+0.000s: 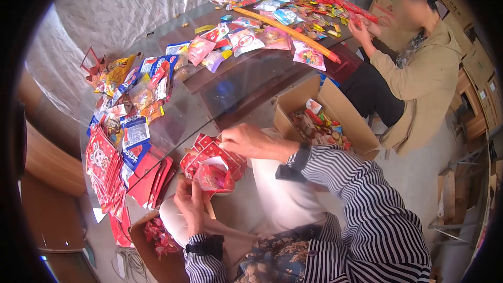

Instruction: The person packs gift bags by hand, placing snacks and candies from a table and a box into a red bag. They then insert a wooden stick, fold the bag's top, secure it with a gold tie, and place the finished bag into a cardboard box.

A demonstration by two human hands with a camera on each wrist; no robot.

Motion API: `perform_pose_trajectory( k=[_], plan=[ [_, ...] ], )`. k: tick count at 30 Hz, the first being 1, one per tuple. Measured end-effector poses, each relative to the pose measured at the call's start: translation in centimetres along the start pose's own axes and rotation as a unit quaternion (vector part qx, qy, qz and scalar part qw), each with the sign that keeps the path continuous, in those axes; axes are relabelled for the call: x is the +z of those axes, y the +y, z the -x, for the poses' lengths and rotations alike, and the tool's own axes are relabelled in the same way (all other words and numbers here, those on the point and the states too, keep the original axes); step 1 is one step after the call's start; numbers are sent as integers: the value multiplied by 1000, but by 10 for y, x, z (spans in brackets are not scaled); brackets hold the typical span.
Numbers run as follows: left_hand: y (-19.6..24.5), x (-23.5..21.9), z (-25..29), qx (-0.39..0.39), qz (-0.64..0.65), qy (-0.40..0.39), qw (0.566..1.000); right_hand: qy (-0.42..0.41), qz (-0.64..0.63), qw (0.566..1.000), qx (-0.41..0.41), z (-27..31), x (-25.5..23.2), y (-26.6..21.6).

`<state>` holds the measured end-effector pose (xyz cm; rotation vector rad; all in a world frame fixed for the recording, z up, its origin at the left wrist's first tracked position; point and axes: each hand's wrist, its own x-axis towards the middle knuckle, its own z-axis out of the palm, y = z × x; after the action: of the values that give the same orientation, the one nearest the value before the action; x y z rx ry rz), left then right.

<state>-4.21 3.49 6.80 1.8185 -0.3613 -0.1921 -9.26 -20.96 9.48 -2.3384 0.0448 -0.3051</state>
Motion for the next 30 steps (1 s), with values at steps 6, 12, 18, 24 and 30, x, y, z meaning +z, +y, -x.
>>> perform_pose_trajectory(
  k=[6,12,18,24,30],
  plan=[
    [-14,2,-2,2,0,-7,1000,51,4,999,-9,-30,-29,33],
    [-6,2,-3,19,-24,2,1000,57,42,997,-41,-66,-20,41],
    [1,1,-2,-12,3,-10,1000,63,14,994,-94,-114,18,8],
    [-7,0,-5,-7,4,0,1000,19,65,987,-144,-168,63,-1],
    [-5,-3,-5,15,-2,4,1000,57,211,970,-108,-211,89,11]
  ],
)
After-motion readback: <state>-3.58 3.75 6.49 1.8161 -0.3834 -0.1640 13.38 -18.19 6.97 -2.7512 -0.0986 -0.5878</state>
